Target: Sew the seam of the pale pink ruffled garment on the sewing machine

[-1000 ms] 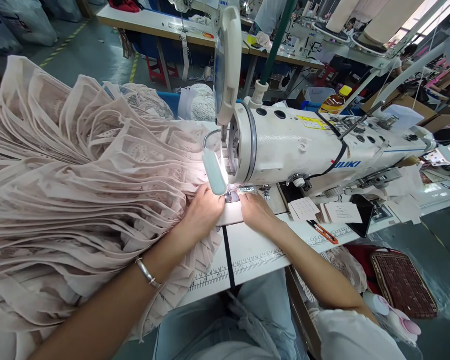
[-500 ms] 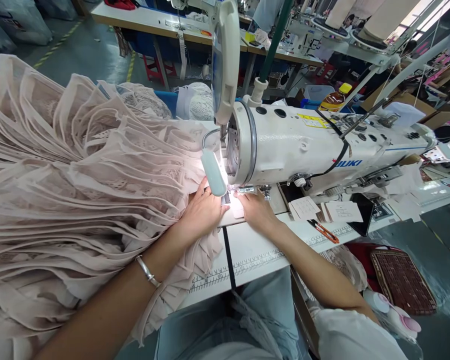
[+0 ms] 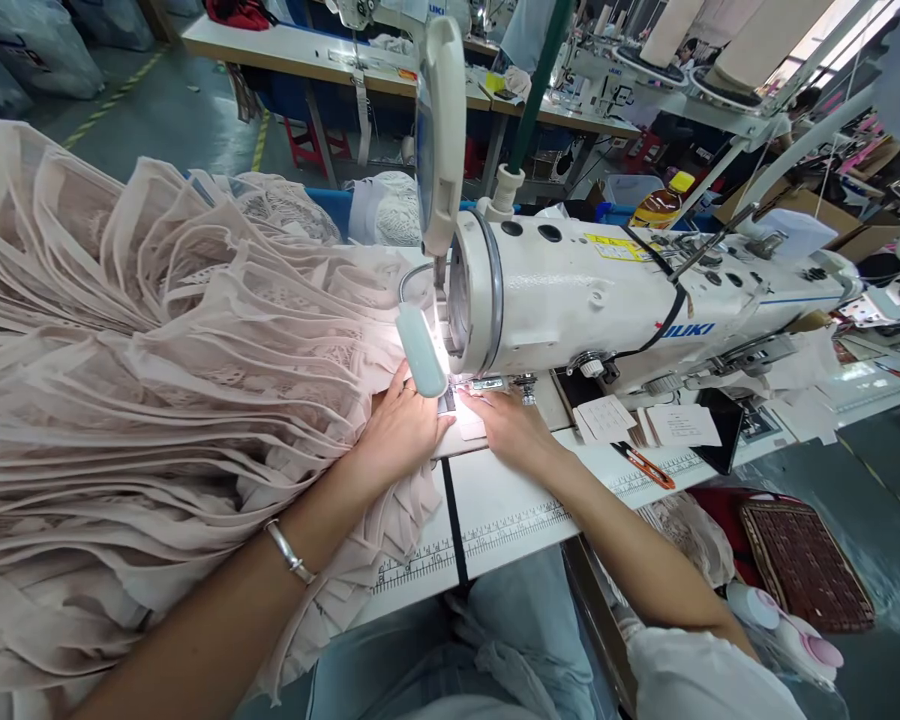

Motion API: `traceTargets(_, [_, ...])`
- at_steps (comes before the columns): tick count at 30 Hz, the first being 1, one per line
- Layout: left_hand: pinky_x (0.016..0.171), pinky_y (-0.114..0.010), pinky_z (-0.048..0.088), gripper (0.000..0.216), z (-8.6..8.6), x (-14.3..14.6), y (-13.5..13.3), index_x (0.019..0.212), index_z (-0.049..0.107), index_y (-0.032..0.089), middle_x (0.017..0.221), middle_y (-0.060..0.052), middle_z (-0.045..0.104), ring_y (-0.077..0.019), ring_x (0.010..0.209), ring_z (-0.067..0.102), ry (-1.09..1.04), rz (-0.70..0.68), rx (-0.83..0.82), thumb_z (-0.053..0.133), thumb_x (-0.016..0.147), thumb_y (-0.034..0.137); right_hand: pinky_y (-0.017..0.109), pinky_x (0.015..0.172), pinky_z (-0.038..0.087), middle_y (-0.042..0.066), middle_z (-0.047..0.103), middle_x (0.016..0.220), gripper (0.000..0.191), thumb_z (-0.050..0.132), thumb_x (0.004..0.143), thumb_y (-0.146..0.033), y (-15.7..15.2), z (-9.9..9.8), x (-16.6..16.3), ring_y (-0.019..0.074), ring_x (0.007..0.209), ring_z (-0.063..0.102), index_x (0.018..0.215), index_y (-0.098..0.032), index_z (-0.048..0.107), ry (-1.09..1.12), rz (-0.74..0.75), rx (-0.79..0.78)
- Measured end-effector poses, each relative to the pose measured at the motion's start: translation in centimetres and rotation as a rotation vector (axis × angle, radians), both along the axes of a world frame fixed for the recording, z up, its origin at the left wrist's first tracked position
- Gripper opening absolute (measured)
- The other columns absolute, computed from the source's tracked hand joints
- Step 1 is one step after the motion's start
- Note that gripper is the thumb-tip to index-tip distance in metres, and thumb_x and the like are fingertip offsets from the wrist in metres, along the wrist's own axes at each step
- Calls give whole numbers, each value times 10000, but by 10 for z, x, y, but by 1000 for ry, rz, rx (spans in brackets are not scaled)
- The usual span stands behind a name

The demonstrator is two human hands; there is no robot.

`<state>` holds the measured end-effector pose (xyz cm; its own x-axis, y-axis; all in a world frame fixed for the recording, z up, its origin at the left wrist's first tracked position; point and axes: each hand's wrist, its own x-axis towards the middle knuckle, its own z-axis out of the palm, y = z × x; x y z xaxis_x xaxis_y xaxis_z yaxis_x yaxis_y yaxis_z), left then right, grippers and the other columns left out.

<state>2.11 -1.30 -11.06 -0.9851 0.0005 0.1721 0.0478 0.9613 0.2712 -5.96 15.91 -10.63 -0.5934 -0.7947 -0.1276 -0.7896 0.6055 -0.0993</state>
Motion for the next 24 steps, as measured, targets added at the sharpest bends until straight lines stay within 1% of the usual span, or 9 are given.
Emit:
traceTargets(4, [1077,-462,464,302,4,0,3,1179,590,112,1159,-157,704,-311,1249,595,-56,36,-2,600,917,261,473,1077,414,128,620,1377,528,330,997,-168,-4,9,6,295,1171,589,1500,-204,486,-5,-19,54])
traceTargets(9, [1068,-467,468,312,4,0,4,1185,594,115,1134,-151,705,-312,1210,611,-62,48,-4,598,915,270,484,1062,414,148,639,1324,493,311,1033,-242,-7,11,8,315,1145,589,1487,-183,495,26,-22,71])
traceTargets(14, [1054,-467,473,328,5,0,4,1201,585,99,1155,-165,698,-317,1213,605,-63,48,-10,586,920,269,479,985,457,162,646,1271,469,312,1052,-291,-7,3,6,304,1064,613,1469,-194,504,42,-27,66])
traceTargets(18, [1043,-459,479,345,3,0,3,1213,576,96,1177,-170,690,-319,1219,601,-49,49,-17,588,922,283,477,936,471,156,657,1221,452,303,1059,-316,-5,-5,2,282,953,632,1426,-197,538,31,-16,34])
traceTargets(20, [1037,-453,482,345,1,0,3,1210,574,100,1187,-170,685,-319,1224,596,-34,48,-22,590,920,285,460,909,476,161,650,1237,447,306,1058,-323,-5,-7,0,276,928,633,1409,-193,551,22,-10,18])
traceTargets(24, [1031,-449,483,334,-1,0,3,1201,571,111,1190,-165,679,-317,1222,591,-26,50,-23,588,916,285,400,786,489,176,623,1291,451,319,1055,-339,-5,-8,-2,281,920,634,1414,-193,550,-27,-37,16])
